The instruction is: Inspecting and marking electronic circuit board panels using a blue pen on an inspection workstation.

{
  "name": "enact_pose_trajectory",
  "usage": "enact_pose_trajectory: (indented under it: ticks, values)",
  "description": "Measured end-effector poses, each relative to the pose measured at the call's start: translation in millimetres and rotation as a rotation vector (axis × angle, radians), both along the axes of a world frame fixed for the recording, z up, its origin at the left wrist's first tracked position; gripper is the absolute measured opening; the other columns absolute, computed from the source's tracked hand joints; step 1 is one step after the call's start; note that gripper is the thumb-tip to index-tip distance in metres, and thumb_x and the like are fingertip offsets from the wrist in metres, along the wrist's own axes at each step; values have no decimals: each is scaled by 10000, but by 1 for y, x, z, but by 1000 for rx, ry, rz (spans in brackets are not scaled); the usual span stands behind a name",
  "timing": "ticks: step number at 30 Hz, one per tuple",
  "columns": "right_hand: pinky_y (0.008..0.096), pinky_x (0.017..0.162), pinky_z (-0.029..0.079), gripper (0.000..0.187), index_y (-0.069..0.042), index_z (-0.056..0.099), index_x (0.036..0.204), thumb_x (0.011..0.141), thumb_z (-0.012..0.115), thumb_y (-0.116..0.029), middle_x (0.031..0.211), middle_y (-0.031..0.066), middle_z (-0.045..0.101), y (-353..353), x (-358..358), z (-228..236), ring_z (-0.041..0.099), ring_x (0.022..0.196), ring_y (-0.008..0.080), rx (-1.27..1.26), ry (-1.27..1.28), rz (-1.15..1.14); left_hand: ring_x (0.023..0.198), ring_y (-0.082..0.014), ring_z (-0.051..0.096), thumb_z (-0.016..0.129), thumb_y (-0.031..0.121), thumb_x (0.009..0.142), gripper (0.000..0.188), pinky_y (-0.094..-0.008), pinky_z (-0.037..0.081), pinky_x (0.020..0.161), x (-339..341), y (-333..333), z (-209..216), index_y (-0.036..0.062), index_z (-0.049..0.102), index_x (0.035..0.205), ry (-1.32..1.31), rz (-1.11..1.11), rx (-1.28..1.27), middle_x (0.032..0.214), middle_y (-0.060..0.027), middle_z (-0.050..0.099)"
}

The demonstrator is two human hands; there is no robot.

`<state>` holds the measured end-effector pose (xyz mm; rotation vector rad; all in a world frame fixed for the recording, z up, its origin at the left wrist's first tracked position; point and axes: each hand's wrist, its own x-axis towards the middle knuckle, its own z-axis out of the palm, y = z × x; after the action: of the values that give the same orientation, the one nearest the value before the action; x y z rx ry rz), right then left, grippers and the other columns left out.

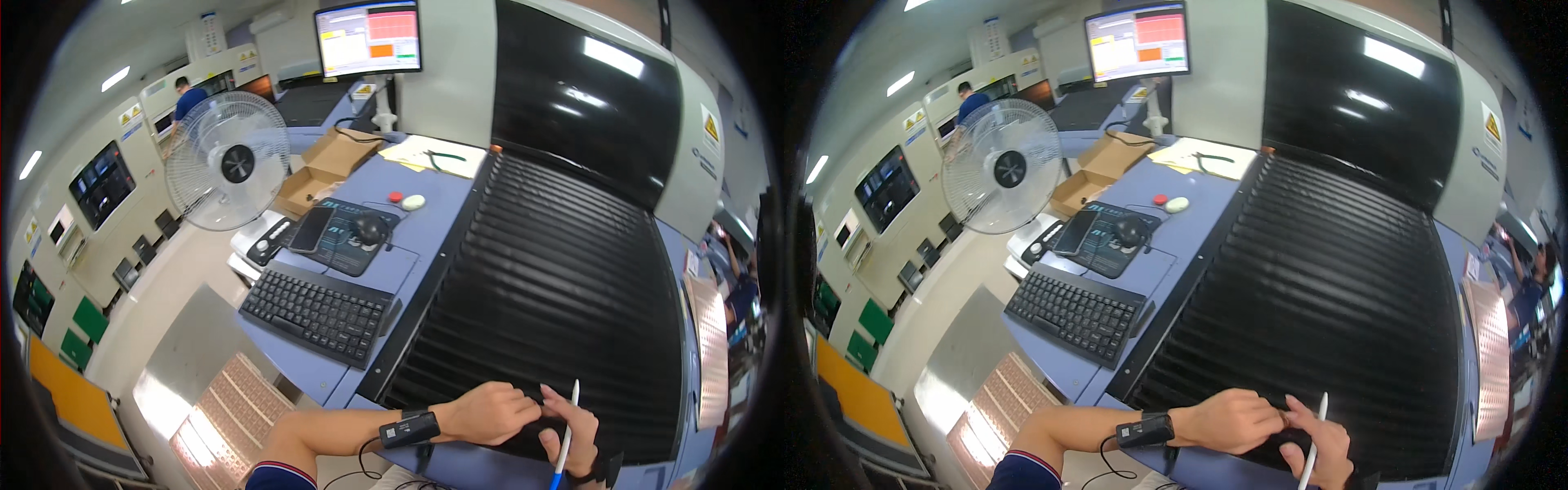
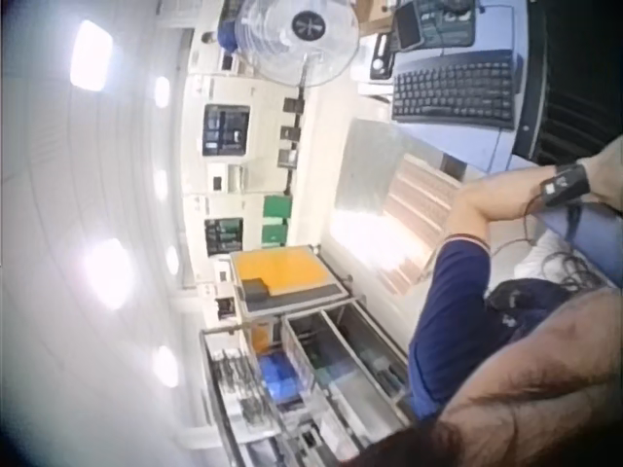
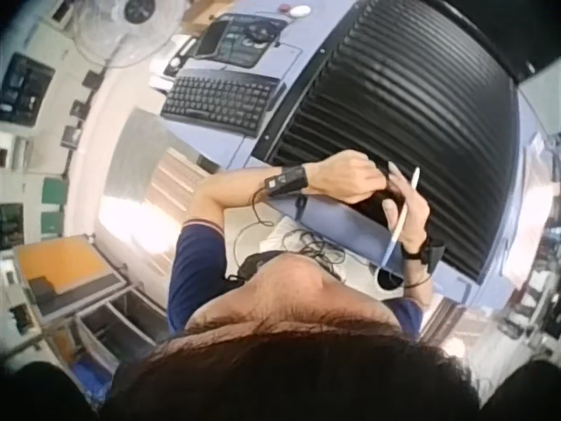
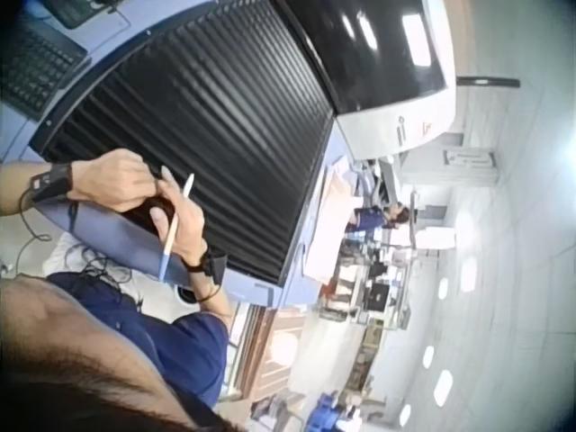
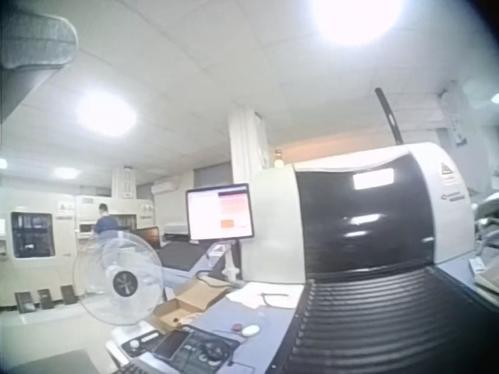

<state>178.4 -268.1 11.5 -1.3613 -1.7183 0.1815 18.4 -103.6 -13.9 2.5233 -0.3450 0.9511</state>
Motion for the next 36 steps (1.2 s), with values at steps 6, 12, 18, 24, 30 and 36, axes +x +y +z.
enact_pose_trajectory:
  ticks: [6,12,18,24,30,36]
  values:
    - [399,879,596,440,58,607,1266,905,731,-160,1287,279,664,3,-1,8,742,1018,367,-22,7,17,709,-229,666,729,102,739,183,-347,532,644,3,7,1,63,672,907,1,51,14,804,-58,669]
    - [403,871,605,453,34,587,1294,894,738,-117,1285,274,662,7,-2,1,732,1028,380,47,-11,25,741,-222,697,723,77,765,184,-339,551,676,2,10,8,41,672,938,8,49,50,866,-70,716]
    - [383,655,614,500,-34,583,1292,802,657,26,1315,223,661,11,-3,-7,728,759,350,88,-28,-29,634,-293,667,762,11,722,154,-376,535,594,9,14,4,29,676,847,14,16,-21,732,-105,669]
    - [421,648,597,479,-29,595,1271,799,653,23,1280,215,673,11,-3,-6,712,755,378,95,-15,-16,624,-265,648,752,27,746,124,-363,515,583,8,12,6,50,639,792,18,41,29,719,-78,649]
    - [411,664,605,450,-24,602,1257,813,674,-3,1216,204,697,9,-2,-4,719,782,369,68,-31,-40,635,-247,642,746,13,727,157,-355,494,573,9,13,6,55,633,828,-1,29,84,751,-64,647]
    - [357,710,613,471,25,604,1271,805,672,52,1263,226,688,10,2,-6,749,829,321,26,-64,-28,586,-266,630,757,-58,695,192,-354,479,529,13,15,8,16,644,830,-7,3,60,702,-90,631]
